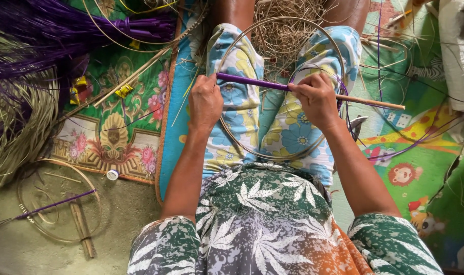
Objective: The person sits on the floor and weaves purple synthetic strands around a circular bamboo hoop frame. They repeatedly wrap and tuck the strands to build up the basket's structure.
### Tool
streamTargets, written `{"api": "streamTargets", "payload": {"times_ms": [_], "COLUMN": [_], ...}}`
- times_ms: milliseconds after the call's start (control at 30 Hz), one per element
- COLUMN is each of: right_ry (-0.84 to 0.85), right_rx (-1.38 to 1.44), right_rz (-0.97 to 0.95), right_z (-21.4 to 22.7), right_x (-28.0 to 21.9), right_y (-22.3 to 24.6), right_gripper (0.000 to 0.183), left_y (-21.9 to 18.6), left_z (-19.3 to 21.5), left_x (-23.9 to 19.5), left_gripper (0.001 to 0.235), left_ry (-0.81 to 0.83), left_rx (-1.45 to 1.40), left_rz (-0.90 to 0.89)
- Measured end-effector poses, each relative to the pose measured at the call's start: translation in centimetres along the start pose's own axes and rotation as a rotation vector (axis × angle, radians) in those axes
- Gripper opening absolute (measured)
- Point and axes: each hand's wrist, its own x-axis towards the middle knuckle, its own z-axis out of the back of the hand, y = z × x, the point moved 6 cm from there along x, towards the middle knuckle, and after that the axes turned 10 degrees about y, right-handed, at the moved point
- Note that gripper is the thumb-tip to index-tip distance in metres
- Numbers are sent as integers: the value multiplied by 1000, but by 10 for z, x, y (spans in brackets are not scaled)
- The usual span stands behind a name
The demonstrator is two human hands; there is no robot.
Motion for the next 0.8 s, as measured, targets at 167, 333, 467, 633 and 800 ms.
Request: {"api": "streamTargets", "payload": {"times_ms": [167, 333, 467, 633, 800], "right_ry": [117, 268, 291, 277, 138], "right_rx": [234, 250, 275, 217, 13], "right_rz": [-129, -258, -292, -234, -15], "right_z": [-10, -6, -6, -6, 3], "right_x": [-1, 9, 13, 14, 7], "right_y": [-24, -22, -20, -17, -9], "right_gripper": [9, 13, 11, 12, 6], "left_y": [4, 3, 3, 7, -2], "left_z": [-2, 1, -1, -8, -5], "left_x": [2, 1, 2, 4, 2], "left_gripper": [31, 32, 32, 31, 31], "left_ry": [29, 13, -4, 24, -14], "left_rx": [-2, -17, -10, 112, 72], "left_rz": [-11, -27, -23, -29, -46]}}
